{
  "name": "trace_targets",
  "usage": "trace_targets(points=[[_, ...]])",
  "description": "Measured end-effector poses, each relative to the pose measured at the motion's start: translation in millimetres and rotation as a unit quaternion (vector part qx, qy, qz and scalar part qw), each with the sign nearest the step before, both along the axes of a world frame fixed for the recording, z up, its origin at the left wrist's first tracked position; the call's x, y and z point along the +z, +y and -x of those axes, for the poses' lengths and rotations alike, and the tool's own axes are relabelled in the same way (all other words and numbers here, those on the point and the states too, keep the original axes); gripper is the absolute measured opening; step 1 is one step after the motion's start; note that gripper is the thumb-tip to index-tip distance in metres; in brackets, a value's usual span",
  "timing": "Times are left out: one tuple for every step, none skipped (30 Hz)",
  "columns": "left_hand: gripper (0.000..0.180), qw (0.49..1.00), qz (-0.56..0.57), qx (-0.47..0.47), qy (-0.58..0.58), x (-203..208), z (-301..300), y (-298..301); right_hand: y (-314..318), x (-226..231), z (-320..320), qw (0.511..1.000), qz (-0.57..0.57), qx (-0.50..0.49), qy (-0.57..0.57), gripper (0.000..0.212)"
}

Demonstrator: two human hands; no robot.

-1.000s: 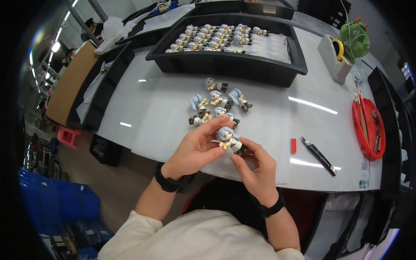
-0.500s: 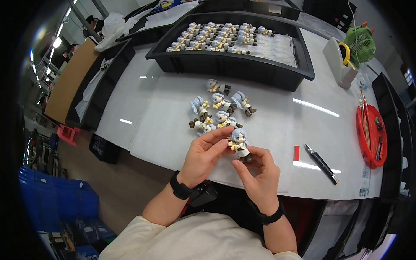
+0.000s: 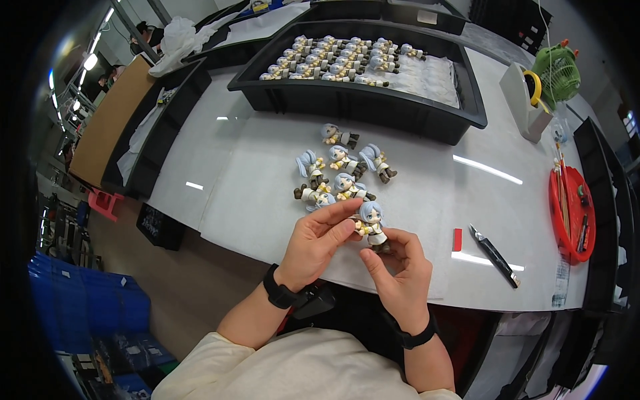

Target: Assembling small toy figurines at a factory workstation.

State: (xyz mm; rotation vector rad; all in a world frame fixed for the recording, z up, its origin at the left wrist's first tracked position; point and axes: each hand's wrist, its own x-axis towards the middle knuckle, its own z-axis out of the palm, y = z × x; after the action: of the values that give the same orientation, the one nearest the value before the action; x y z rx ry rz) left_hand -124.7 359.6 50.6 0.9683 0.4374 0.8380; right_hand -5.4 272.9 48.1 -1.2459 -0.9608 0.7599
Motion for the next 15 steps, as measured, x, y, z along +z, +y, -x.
trace_targets(points=[[0.031,1.000,0.005,0.009,0.002,0.9,-0.2,-0.4,-0.2,0.6,-0.1,1.000,0.000,0.000,0.000,0.033],[0.031,1.000,0.004,0.010,0.002,0.7,0.2,-0.3,-0.5,2.1,-0.2,1.000,0.003,0.005,-0.001,0.032],[0.032,1.000,0.006,0.002,-0.005,-0.2,1.0,0.1,-0.7,3.0,-0.3,1.000,0.006,0.009,-0.002,0.032],[0.032,1.000,0.009,-0.007,-0.011,-1.0,1.5,0.3,-1.1,3.0,-0.3,1.000,0.006,0.010,-0.003,0.032],[0.032,1.000,0.009,-0.005,-0.012,-1.2,1.8,0.1,-1.7,3.0,-0.2,1.000,0.012,0.018,0.016,0.031],[0.032,1.000,0.007,-0.004,-0.004,-1.6,2.1,-0.1,-2.0,3.1,-0.3,0.999,0.018,0.026,0.035,0.030],[0.032,1.000,0.005,-0.002,0.004,-2.0,2.3,-0.2,-2.3,4.3,-0.5,0.999,0.018,0.027,0.034,0.030],[0.032,1.000,0.005,-0.001,0.003,-2.5,2.5,-0.2,-3.0,6.8,-0.7,0.999,0.028,0.031,0.036,0.030],[0.032,1.000,-0.007,-0.001,0.006,-3.2,2.6,0.0,-3.4,8.1,-0.9,0.998,0.037,0.034,0.038,0.030],[0.032,1.000,-0.019,-0.002,0.008,-3.8,2.8,0.2,-3.5,8.2,-1.4,0.998,0.038,0.035,0.037,0.030],[0.032,1.000,-0.019,-0.001,0.007,-4.8,2.8,0.2,-3.6,8.0,-1.8,0.998,0.039,0.037,0.031,0.030],[0.033,1.000,-0.023,0.004,0.008,-5.7,2.5,0.1,-3.7,7.8,-2.1,0.998,0.040,0.039,0.024,0.031],[0.033,1.000,-0.027,0.009,0.008,-6.2,2.3,-0.1,-3.6,7.4,-2.4,0.998,0.040,0.039,0.024,0.031],[0.033,1.000,-0.026,0.009,0.007,-6.2,1.7,-0.2,-3.4,7.1,-3.1,0.998,0.037,0.039,0.019,0.032],[0.034,0.999,-0.029,0.012,0.003,-5.9,1.1,-0.5,-3.1,6.8,-3.5,0.999,0.034,0.039,0.013,0.033]])
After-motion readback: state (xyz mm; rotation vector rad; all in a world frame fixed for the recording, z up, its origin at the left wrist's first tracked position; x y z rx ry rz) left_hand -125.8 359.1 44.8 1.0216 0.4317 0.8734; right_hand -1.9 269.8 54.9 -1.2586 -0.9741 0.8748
